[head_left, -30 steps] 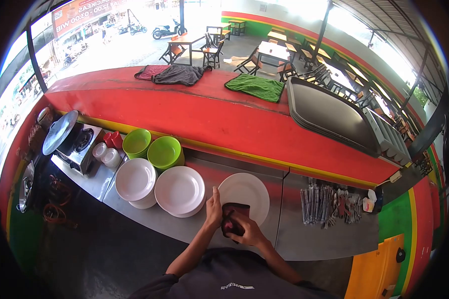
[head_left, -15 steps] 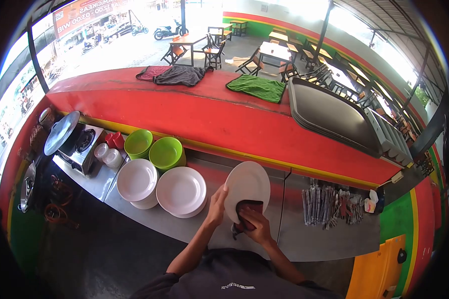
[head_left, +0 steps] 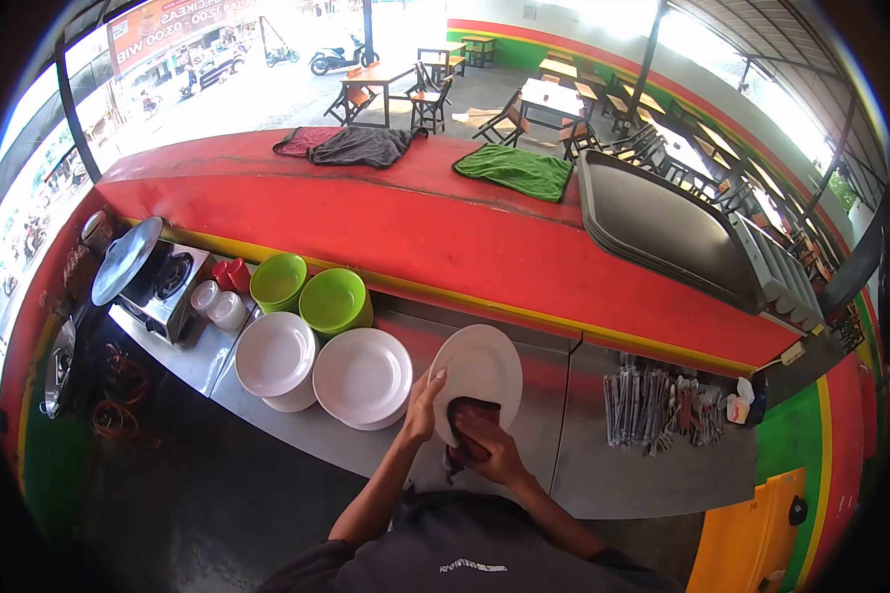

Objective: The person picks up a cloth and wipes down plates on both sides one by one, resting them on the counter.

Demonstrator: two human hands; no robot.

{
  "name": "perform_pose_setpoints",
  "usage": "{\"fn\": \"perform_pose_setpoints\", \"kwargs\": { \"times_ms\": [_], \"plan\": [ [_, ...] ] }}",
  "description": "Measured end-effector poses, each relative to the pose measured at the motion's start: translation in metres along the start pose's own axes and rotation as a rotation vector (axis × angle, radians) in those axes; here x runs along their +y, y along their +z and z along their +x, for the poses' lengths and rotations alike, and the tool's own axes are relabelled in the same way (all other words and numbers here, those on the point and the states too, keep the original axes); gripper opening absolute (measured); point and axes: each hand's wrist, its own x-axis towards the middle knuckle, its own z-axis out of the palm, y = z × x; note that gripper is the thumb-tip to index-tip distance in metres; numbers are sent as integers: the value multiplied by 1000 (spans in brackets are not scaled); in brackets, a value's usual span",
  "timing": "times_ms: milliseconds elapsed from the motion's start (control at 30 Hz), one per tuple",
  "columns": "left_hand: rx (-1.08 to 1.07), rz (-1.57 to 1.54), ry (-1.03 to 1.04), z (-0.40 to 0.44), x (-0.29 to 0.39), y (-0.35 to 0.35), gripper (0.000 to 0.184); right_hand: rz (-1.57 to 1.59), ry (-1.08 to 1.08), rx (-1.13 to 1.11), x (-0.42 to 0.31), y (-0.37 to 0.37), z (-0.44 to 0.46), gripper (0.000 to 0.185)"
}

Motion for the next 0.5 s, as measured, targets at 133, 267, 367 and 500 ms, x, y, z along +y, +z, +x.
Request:
{"fn": "perform_pose_setpoints", "kwargs": {
  "times_ms": [133,267,367,500],
  "plan": [
    [-61,38,21,0,5,-1,58,-40,-42,45,12,-1,1,62],
    [-99,286,260,-3,-15,13,58,68,33,119,9,8,10,62],
    [-55,252,99,-5,-17,10,54,125,81,117,-4,16,20,62],
    [-48,115,-24,-2,-7,1,54,145,41,53,-12,16,23,61]
  ]
}}
